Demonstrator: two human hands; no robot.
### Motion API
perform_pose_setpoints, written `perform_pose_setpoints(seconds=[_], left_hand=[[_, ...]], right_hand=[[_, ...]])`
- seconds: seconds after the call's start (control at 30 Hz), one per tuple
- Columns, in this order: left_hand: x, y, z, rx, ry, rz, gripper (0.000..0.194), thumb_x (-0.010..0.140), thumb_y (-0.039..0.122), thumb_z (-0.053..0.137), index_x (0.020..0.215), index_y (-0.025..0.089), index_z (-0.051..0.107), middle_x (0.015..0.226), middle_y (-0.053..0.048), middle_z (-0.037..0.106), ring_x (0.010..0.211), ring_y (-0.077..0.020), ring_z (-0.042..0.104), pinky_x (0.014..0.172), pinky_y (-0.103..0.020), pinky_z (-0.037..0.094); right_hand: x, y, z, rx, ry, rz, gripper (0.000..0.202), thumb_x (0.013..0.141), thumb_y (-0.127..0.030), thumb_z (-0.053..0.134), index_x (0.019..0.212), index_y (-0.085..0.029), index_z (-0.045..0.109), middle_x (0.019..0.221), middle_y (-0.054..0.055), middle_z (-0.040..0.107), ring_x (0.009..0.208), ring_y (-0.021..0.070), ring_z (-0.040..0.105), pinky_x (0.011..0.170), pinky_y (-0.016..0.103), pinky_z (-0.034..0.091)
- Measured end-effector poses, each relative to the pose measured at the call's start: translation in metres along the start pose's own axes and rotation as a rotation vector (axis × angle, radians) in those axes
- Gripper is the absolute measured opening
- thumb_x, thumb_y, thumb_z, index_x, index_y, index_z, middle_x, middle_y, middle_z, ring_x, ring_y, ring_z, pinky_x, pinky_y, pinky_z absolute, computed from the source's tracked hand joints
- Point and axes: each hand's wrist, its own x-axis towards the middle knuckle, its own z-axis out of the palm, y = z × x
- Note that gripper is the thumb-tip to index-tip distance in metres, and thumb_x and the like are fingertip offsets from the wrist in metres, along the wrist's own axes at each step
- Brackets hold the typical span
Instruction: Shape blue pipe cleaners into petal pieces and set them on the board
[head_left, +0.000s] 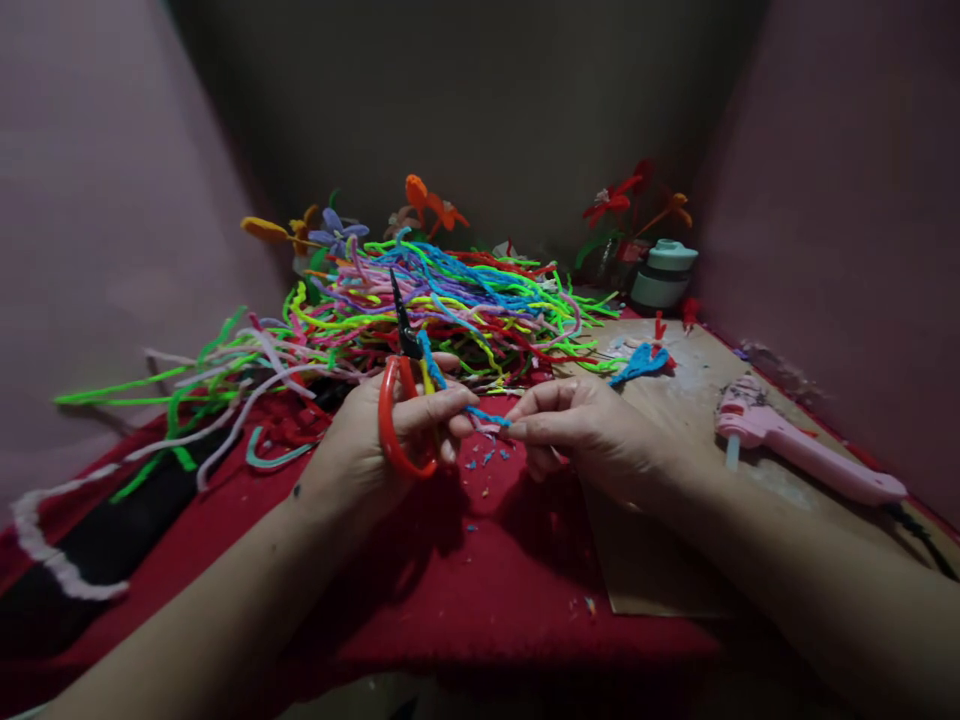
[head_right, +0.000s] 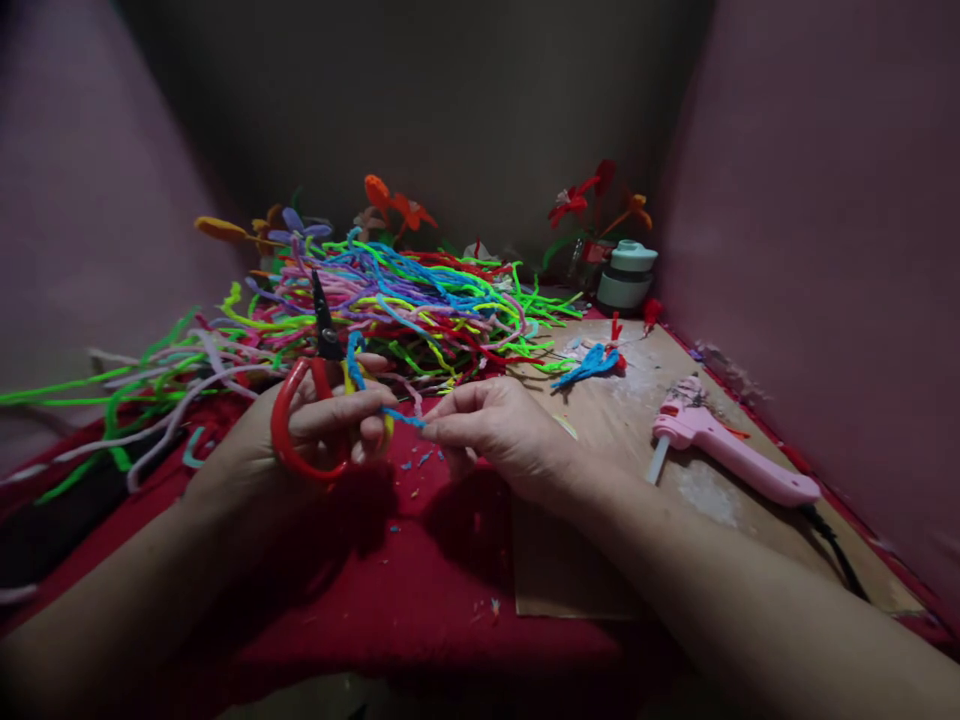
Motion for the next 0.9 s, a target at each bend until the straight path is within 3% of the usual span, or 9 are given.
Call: perform_pose_setpoints(seconds=[0.13,0.33,0.5,0.57,0.73,0.9], left_hand=[[0.002,0.0,-0.004,-0.066,0.007,0.062,0.031,0.067,0.014,0.066,0.098,0.014,0.058,0.06,-0.002,0.063,0.044,-0.0111,0.055,0.039,-0.019,0.041],[0.008,0.005,-0.017,-0.158,0.07,0.258,0.004,0.071,0.013,0.063,0.074,0.01,0.064,0.06,-0.002,0.061,0.051,-0.007,0.053,0.046,-0.016,0.042],[0.009,0.003,-0.018,-0.199,0.067,0.276,0.004,0.071,0.013,0.063,0.074,0.01,0.065,0.065,-0.001,0.06,0.054,-0.0061,0.053,0.047,-0.016,0.043],[0.008,0.003,-0.016,-0.213,0.068,0.276,0.005,0.07,0.012,0.064,0.075,0.011,0.064,0.07,-0.001,0.061,0.055,-0.0059,0.053,0.048,-0.016,0.044],[0.006,0.008,-0.014,-0.012,0.054,0.263,0.008,0.076,0.019,0.058,0.078,0.013,0.062,0.062,-0.001,0.06,0.049,-0.0079,0.054,0.043,-0.017,0.042],[0.016,0.002,-0.028,0.328,0.135,0.22,0.03,0.075,0.033,0.058,0.1,0.016,0.054,0.069,-0.001,0.062,0.047,-0.011,0.055,0.042,-0.021,0.042]], right_hand=[[0.0,-0.003,0.002,-0.074,0.003,0.045,0.011,0.065,-0.018,0.06,0.055,-0.014,0.056,0.041,-0.002,0.051,0.038,0.0075,0.043,0.044,0.022,0.03],[-0.003,-0.011,0.004,-0.173,0.022,0.123,0.017,0.064,-0.017,0.056,0.048,-0.015,0.05,0.039,-0.001,0.049,0.037,0.0073,0.041,0.042,0.021,0.031],[-0.006,-0.012,0.007,-0.116,-0.114,0.125,0.002,0.068,-0.014,0.059,0.068,-0.013,0.059,0.051,0.0,0.059,0.047,0.0079,0.05,0.051,0.02,0.038],[-0.007,-0.012,0.008,-0.104,-0.157,0.105,0.007,0.072,-0.017,0.06,0.077,-0.012,0.061,0.055,0.0,0.062,0.05,0.0077,0.052,0.053,0.02,0.039],[-0.007,-0.007,0.005,-0.068,-0.143,-0.001,0.028,0.086,-0.035,0.049,0.083,-0.011,0.064,0.05,0.0,0.059,0.046,0.0076,0.05,0.051,0.021,0.037],[-0.003,-0.01,-0.006,0.155,-0.044,-0.313,0.031,0.087,-0.039,0.046,0.091,-0.014,0.064,0.048,-0.002,0.054,0.045,0.0091,0.048,0.051,0.024,0.038]])
